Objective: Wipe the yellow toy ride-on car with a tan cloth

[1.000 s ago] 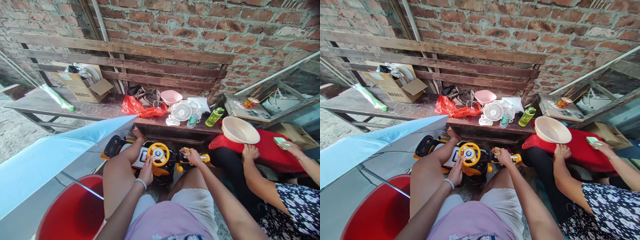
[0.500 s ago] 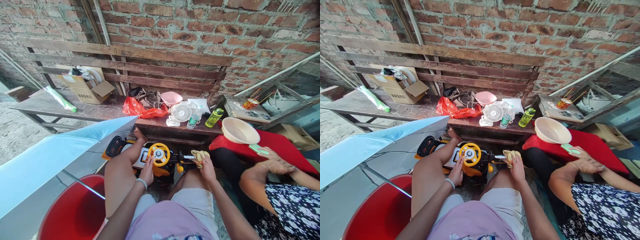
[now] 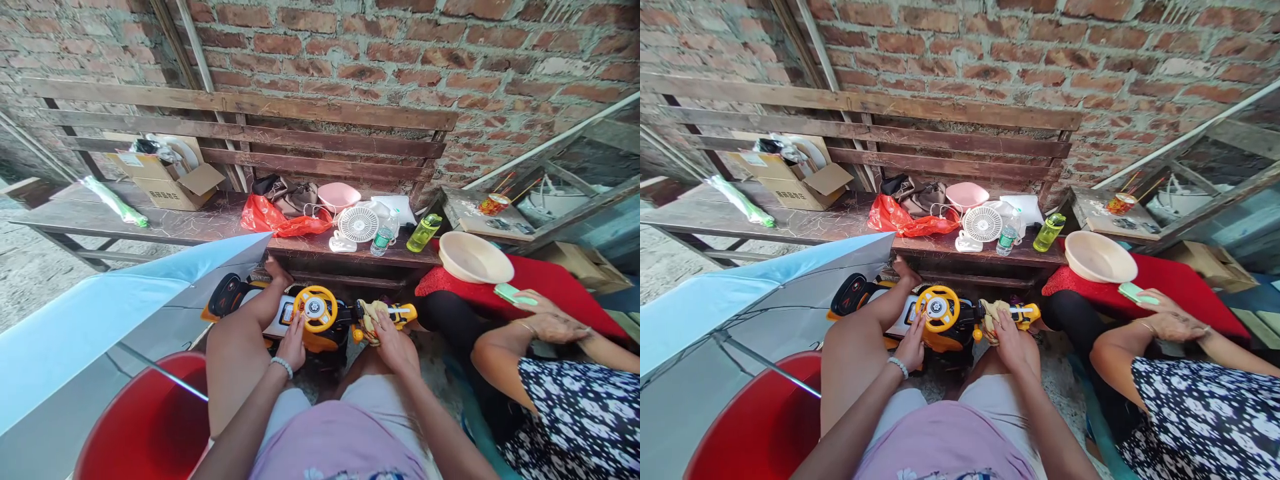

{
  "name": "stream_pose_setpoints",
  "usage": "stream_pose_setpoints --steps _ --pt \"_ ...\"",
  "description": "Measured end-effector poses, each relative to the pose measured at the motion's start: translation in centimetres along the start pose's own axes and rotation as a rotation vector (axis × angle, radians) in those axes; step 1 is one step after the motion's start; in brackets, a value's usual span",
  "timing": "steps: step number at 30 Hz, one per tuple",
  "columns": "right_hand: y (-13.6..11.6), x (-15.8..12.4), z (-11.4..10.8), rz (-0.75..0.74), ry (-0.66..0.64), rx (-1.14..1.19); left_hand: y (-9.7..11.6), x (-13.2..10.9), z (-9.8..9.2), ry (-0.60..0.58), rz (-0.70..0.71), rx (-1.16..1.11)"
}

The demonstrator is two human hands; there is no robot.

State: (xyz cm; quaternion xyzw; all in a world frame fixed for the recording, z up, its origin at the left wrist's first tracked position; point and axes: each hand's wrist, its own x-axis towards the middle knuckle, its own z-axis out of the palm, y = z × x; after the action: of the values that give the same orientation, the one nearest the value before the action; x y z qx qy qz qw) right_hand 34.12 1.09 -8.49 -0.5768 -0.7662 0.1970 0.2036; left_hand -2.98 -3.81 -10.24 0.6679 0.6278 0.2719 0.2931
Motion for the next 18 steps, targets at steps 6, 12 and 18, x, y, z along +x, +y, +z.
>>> stream_pose_setpoints --steps 6,12,18 --pt "3.4 0.7 -4.5 0.363 0.154 0.083 0.1 0.0 0.3 0.009 -0.007 -0.035" --pt "-2.8 4.5 -5.8 0.183 0.370 0.288 1.3 0.1 -0.4 -0.059 -0.068 0.013" --pt "-14.2 10.0 -0.9 -0.036 0.025 0.122 1.4 -0.1 -0.9 -0.067 -0.059 0.039"
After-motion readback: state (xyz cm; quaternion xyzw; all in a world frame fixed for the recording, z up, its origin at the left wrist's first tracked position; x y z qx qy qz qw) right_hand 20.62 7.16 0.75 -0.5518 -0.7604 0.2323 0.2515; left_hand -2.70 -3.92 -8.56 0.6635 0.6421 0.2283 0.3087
